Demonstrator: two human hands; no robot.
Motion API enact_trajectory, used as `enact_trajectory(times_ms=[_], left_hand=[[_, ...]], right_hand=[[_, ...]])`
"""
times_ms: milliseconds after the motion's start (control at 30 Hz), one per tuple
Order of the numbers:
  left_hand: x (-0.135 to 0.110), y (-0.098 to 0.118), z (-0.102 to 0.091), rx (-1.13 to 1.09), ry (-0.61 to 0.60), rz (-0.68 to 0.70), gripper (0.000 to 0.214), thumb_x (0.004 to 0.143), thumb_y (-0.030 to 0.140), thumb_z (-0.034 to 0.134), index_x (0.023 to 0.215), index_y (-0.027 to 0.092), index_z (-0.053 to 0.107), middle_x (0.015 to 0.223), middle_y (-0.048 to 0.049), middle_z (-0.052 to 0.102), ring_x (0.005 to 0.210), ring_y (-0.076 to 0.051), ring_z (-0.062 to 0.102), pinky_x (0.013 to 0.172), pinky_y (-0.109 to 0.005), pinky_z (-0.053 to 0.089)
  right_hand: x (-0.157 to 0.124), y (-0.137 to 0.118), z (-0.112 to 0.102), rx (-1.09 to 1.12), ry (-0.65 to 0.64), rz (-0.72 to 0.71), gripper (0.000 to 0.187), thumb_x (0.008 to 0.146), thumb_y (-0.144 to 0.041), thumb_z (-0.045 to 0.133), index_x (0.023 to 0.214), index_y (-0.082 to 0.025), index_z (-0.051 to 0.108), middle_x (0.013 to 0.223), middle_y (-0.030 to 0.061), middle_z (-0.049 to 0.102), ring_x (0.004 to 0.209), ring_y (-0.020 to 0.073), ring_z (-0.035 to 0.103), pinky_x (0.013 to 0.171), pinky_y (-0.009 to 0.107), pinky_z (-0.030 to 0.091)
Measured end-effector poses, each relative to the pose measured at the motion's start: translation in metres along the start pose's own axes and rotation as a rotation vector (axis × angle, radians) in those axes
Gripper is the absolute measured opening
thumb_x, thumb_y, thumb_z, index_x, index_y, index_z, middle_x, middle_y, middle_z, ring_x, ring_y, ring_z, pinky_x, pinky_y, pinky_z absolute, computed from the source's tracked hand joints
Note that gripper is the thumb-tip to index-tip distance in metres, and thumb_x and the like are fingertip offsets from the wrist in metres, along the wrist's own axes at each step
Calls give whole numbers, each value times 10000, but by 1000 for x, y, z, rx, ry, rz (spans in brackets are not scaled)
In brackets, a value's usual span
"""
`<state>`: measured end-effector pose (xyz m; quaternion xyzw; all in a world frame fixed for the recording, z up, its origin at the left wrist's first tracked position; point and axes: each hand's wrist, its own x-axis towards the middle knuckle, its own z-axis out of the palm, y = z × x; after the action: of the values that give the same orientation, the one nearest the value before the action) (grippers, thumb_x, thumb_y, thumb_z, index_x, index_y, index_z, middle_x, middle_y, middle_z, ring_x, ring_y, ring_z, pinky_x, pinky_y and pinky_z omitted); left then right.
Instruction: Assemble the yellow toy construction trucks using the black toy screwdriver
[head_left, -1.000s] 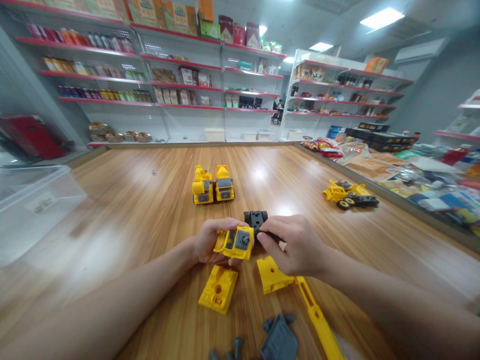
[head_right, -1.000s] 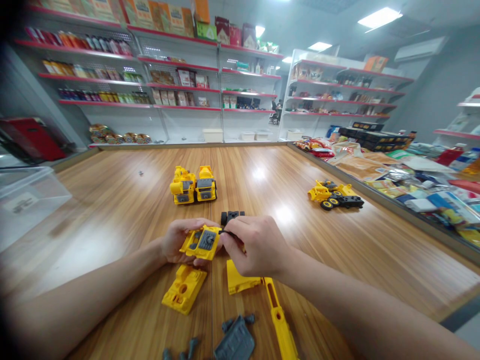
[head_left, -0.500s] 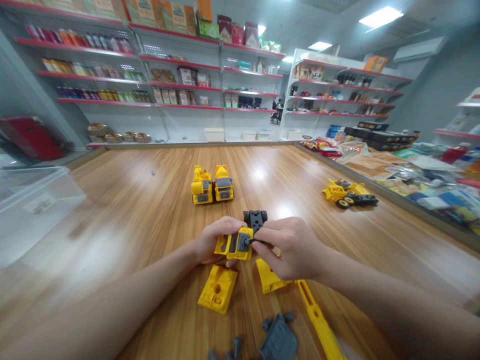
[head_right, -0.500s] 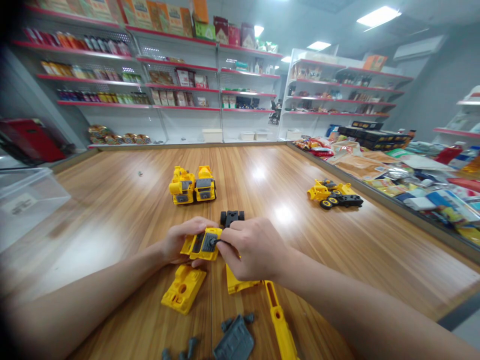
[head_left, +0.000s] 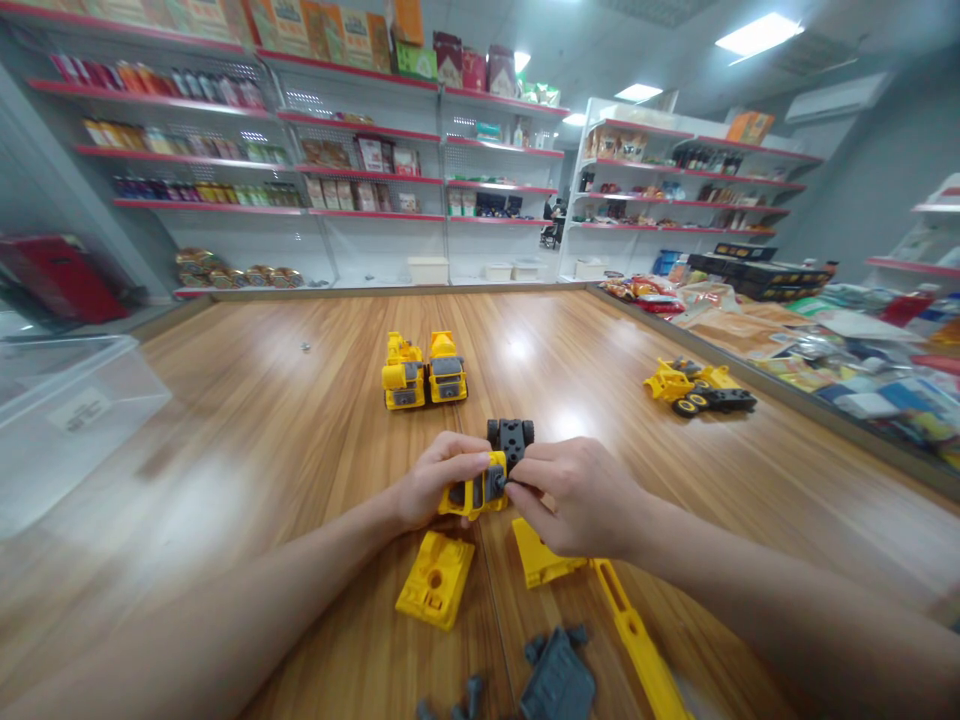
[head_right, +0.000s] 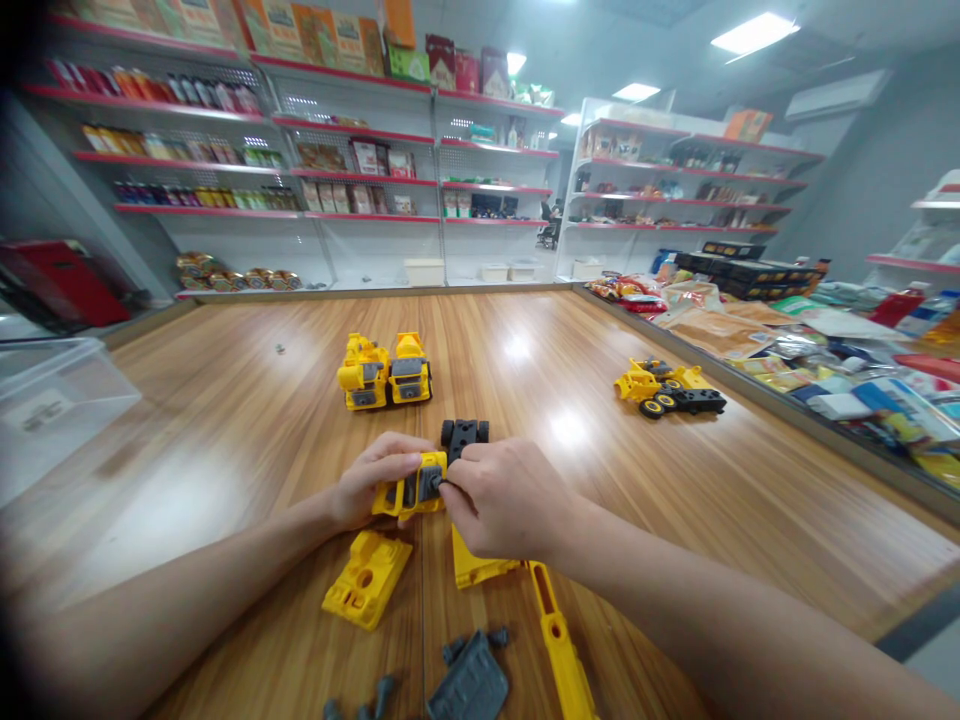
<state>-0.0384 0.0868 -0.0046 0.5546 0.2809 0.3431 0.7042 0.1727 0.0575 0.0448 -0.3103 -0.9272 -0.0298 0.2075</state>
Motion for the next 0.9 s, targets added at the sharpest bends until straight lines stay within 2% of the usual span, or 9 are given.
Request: enact_trajectory(times_ms=[100, 200, 300, 400, 567, 767, 900], left_hand=[[0, 0, 0, 35, -4, 9, 316, 839, 400, 579, 784, 93, 628, 561, -30, 578, 403, -123, 526, 351, -199, 374], [0, 0, 0, 54, 3, 10, 327, 844, 417, 572, 774, 101, 623, 559, -27, 578, 404, -129, 530, 352, -207, 383], [0, 0, 0, 83, 15, 17, 331, 840, 425, 580, 783, 102, 625, 567, -20, 569, 416, -121, 519, 361, -204, 376], [-1, -1, 0, 116, 39, 28, 331, 830, 428, 599, 786, 101, 626, 586, -18, 563, 446, -114, 513, 380, -199, 370], [0, -1, -1, 142, 32, 31, 344, 839, 432, 587, 771, 97, 621, 584, -22, 555, 460, -107, 498, 407, -195, 340], [1, -6, -3, 146, 95, 64, 314, 816, 409, 624, 790, 98, 649, 609, -17, 538, 531, -111, 485, 467, -203, 337], [1, -5, -2, 189, 113, 93, 310, 795, 406, 650, 733, 103, 647, 612, -11, 520, 557, -111, 464, 494, -210, 345]], right_hand=[[0, 0, 0, 23, -19, 16, 197, 886, -217, 507, 721, -160, 598, 700, 34, 636, 626, 140, 561, 580, 279, 338], [0, 0, 0, 74, 0, 56, 72, 845, -208, 542, 827, -157, 589, 760, 38, 642, 658, 150, 575, 597, 271, 367], [0, 0, -1, 113, 23, 57, 88, 798, -184, 565, 880, -154, 562, 800, 37, 633, 675, 149, 570, 605, 261, 382], [0, 0, -1, 98, 19, 43, 44, 823, -183, 539, 846, -154, 564, 773, 34, 624, 654, 146, 561, 586, 261, 367], [0, -2, 0, 47, 5, 51, 162, 891, -206, 492, 762, -151, 573, 681, 28, 611, 582, 135, 545, 552, 270, 330], [0, -1, 1, 72, -17, 31, 63, 829, -184, 539, 819, -150, 591, 739, 42, 641, 627, 148, 575, 569, 265, 354], [0, -1, 1, 38, -33, 27, 141, 872, -198, 498, 768, -158, 585, 710, 39, 636, 623, 147, 573, 575, 275, 347]])
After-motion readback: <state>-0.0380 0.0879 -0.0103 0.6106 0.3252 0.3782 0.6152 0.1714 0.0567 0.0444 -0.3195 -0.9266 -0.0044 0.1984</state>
